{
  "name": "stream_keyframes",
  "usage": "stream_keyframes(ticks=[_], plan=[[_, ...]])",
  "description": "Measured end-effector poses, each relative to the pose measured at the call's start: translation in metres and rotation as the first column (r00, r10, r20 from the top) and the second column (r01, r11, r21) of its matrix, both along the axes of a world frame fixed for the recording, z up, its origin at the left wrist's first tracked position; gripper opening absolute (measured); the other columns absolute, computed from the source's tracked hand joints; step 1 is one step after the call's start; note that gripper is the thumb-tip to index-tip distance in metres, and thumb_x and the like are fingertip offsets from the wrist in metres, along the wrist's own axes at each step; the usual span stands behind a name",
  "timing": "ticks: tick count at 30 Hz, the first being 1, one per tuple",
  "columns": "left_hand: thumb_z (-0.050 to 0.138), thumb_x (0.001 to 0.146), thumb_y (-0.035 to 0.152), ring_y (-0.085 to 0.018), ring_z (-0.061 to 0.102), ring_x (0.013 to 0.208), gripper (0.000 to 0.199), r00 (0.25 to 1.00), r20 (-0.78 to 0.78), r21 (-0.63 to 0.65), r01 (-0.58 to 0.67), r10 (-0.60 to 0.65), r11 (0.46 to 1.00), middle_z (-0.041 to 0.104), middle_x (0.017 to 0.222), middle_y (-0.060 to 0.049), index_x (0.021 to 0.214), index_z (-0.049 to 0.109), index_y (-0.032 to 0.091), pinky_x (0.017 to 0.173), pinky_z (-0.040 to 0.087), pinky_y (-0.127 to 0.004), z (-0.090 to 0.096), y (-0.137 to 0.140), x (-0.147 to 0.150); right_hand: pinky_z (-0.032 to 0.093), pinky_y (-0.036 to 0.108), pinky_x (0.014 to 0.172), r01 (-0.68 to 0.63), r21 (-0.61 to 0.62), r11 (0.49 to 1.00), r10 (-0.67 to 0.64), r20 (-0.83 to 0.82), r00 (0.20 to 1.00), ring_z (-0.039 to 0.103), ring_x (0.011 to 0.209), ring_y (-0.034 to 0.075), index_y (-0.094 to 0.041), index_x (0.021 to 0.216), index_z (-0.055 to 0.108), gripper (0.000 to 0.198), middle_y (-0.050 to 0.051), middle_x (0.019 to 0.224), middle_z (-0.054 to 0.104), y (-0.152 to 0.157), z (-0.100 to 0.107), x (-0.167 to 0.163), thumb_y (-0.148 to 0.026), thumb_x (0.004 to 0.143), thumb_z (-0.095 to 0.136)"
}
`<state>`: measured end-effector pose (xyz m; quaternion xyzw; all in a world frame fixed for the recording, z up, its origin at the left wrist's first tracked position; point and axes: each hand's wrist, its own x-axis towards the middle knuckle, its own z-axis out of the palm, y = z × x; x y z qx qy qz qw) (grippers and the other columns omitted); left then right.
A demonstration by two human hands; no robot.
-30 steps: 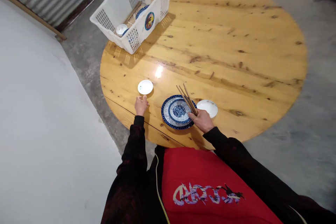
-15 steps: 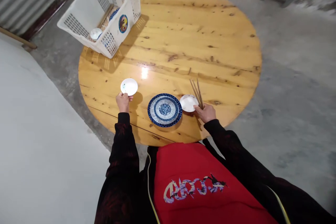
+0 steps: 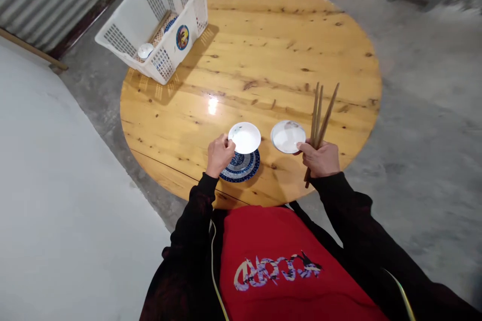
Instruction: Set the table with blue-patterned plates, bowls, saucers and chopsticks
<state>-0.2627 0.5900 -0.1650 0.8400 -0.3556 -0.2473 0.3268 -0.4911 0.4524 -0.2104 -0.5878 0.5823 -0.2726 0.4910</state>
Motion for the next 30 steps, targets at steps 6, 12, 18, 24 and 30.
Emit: stream_keyframes(ticks=[6,12,18,24,30], plan=[[0.047,0.089,0.021,-0.014,0.063,0.058,0.022,0.995,-0.081,0.011,0.065,-0.064,0.998,0.061,0.054,0.004,0.067,0.045,0.022,0.064,0.043,-0.025,-0.002,0.000,-0.022,0.041,0.024,0.045,-0.176,-0.037,0.984,0.178,0.101,0.979,0.052,0.050,0.014,-0.018,0.060,0.060,0.017,0.002,0.052,0.057,0.016,0.050,0.030,-0.034,0.062,0.063],[0.047,0.088,0.021,-0.015,0.064,0.059,0.020,0.981,-0.191,-0.003,0.040,-0.040,0.999,0.063,0.055,0.003,0.069,0.047,0.022,0.062,0.045,-0.025,-0.004,0.019,-0.032,0.042,0.027,0.051,-0.348,-0.041,0.937,0.347,-0.039,0.937,0.054,0.051,0.017,-0.020,0.065,0.057,0.022,0.002,0.054,0.058,0.030,0.038,0.035,-0.042,0.067,0.058],[0.046,0.091,0.019,-0.014,0.065,0.055,0.023,0.978,-0.209,-0.004,0.017,-0.018,1.000,0.061,0.055,0.004,0.068,0.045,0.023,0.060,0.043,-0.025,0.000,0.038,-0.045,0.037,0.029,0.056,-0.474,-0.169,0.864,0.428,-0.250,0.869,0.046,0.053,0.014,-0.021,0.065,0.052,0.026,0.000,0.055,0.051,0.039,0.030,0.030,-0.046,0.073,0.052],[0.044,0.095,0.018,-0.017,0.067,0.061,0.022,0.975,-0.221,-0.010,0.036,-0.038,0.999,0.064,0.057,0.003,0.074,0.045,0.024,0.066,0.046,-0.027,-0.003,0.056,-0.070,0.026,0.025,0.045,-0.479,0.026,0.878,0.479,-0.035,0.877,0.035,0.048,0.010,-0.023,0.063,0.043,0.046,-0.004,0.050,0.039,0.055,0.023,0.009,-0.063,0.078,0.058],[0.040,0.100,0.020,-0.019,0.070,0.070,0.017,0.984,-0.122,-0.019,0.130,-0.131,0.991,0.067,0.066,0.000,0.087,0.052,0.023,0.074,0.049,-0.029,-0.007,0.072,-0.093,0.018,0.022,0.035,-0.329,0.306,0.893,0.275,0.205,0.939,0.026,0.036,0.006,-0.025,0.061,0.039,0.060,-0.008,0.041,0.033,0.075,0.020,-0.003,-0.072,0.064,0.076]])
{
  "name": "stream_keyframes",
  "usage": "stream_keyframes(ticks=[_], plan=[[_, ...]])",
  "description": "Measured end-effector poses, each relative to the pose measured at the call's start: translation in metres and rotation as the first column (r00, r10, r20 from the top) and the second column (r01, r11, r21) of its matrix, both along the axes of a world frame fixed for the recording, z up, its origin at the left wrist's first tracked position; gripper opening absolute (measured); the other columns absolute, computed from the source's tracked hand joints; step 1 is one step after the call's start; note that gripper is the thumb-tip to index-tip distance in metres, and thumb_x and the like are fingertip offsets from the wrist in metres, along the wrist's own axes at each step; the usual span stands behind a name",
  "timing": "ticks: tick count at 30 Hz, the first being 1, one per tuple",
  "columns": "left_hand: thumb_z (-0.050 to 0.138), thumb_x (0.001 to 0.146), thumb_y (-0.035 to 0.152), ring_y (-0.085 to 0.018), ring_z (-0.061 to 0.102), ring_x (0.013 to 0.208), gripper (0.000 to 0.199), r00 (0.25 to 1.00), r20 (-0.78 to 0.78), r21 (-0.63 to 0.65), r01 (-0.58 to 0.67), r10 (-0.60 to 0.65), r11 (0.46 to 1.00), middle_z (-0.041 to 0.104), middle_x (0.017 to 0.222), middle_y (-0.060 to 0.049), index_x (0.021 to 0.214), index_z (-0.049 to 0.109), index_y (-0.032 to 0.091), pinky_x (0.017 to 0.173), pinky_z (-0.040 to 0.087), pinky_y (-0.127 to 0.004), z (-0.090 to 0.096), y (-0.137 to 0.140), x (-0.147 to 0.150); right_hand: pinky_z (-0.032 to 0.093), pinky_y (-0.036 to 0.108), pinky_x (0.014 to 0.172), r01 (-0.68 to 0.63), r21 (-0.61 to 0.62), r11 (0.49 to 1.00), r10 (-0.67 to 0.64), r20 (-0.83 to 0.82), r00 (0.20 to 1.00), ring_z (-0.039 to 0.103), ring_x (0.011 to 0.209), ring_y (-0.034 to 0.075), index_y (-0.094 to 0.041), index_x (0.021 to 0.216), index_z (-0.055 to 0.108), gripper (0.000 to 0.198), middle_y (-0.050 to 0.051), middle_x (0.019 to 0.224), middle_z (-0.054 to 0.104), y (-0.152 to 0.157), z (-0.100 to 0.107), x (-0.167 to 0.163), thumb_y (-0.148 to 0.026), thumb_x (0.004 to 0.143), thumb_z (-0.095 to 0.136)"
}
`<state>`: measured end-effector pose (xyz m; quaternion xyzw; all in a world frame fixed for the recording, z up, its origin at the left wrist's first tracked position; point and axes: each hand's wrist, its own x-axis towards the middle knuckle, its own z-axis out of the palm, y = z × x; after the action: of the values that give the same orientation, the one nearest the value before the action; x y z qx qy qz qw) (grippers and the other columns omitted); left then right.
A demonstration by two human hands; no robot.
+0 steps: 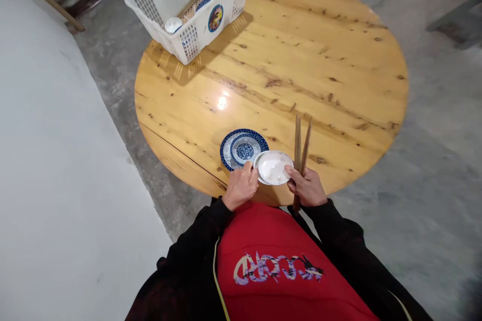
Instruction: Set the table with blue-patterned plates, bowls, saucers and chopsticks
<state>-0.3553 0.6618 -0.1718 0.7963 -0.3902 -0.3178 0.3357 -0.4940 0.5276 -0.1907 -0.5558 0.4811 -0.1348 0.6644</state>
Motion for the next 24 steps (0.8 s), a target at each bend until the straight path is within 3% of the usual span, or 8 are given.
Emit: stream_keyframes(ticks=[3,8,13,16,18,21,24], plan=[[0.040,0.102,0.026,-0.018,0.071,0.069,0.018,0.999,-0.033,-0.033,0.015,-0.016,0.999,0.068,0.068,0.000,0.092,0.055,0.022,0.073,0.049,-0.029,0.003,0.003,-0.005,0.017,0.020,0.034,0.047,0.043,0.998,-0.048,0.030,0.998,0.025,0.036,0.005,-0.025,0.065,0.039,0.060,-0.010,0.043,0.029,0.006,-0.001,-0.001,-0.067,0.061,0.081],[0.046,0.101,0.035,-0.019,0.070,0.066,0.015,0.990,-0.127,0.018,-0.051,0.053,0.999,0.065,0.062,0.003,0.096,0.053,0.022,0.068,0.047,-0.028,0.005,0.004,-0.008,0.019,0.019,0.033,0.041,0.018,0.999,-0.042,0.055,0.998,0.025,0.037,0.005,-0.024,0.075,0.044,0.052,-0.012,0.046,0.031,0.012,-0.002,-0.001,-0.056,0.064,0.084],[0.048,0.100,0.033,-0.017,0.065,0.060,0.015,0.990,-0.119,-0.009,-0.077,0.076,0.997,0.063,0.060,0.003,0.092,0.054,0.022,0.063,0.044,-0.027,0.006,0.006,-0.009,0.016,0.020,0.031,0.011,0.175,0.985,-0.016,0.027,1.000,0.021,0.035,0.003,-0.025,0.064,0.038,0.060,-0.012,0.044,0.027,0.012,-0.003,-0.003,-0.058,0.057,0.087],[0.048,0.100,0.038,-0.015,0.065,0.060,0.020,0.980,-0.195,-0.061,-0.057,0.044,0.997,0.065,0.065,0.003,0.093,0.056,0.022,0.064,0.046,-0.024,0.009,0.008,0.000,0.017,0.020,0.030,0.009,0.197,0.980,-0.013,0.017,1.000,0.023,0.034,0.003,-0.026,0.061,0.035,0.061,-0.011,0.044,0.027,0.011,-0.007,-0.004,-0.053,0.055,0.089],[0.045,0.102,0.038,-0.013,0.067,0.068,0.022,0.976,-0.171,-0.079,-0.149,0.134,0.986,0.069,0.077,0.001,0.097,0.058,0.022,0.070,0.049,-0.023,0.006,0.011,0.013,0.018,0.020,0.030,0.052,0.174,0.983,-0.057,0.025,0.998,0.024,0.034,0.004,-0.026,0.060,0.034,0.059,-0.010,0.044,0.027,0.009,-0.009,-0.001,-0.050,0.057,0.088],[0.046,0.101,0.034,-0.015,0.068,0.090,0.021,0.905,0.057,-0.041,-0.420,0.422,0.907,0.071,0.104,-0.006,0.112,0.058,0.021,0.083,0.051,-0.026,-0.011,0.016,0.041,0.019,0.020,0.029,0.156,0.128,0.979,-0.162,0.033,0.986,0.024,0.034,0.003,-0.026,0.058,0.034,0.055,-0.010,0.043,0.027,0.003,-0.012,0.005,-0.043,0.056,0.087],[0.057,0.096,0.032,-0.021,0.068,0.097,0.025,0.880,0.164,0.109,-0.466,0.446,0.878,0.070,0.106,-0.010,0.114,0.060,0.016,0.090,0.051,-0.032,-0.038,0.019,0.067,0.019,0.018,0.029,0.245,0.102,0.964,-0.250,0.036,0.968,0.024,0.033,0.002,-0.025,0.055,0.035,0.051,-0.011,0.041,0.027,-0.006,-0.016,0.008,-0.038,0.052,0.085]])
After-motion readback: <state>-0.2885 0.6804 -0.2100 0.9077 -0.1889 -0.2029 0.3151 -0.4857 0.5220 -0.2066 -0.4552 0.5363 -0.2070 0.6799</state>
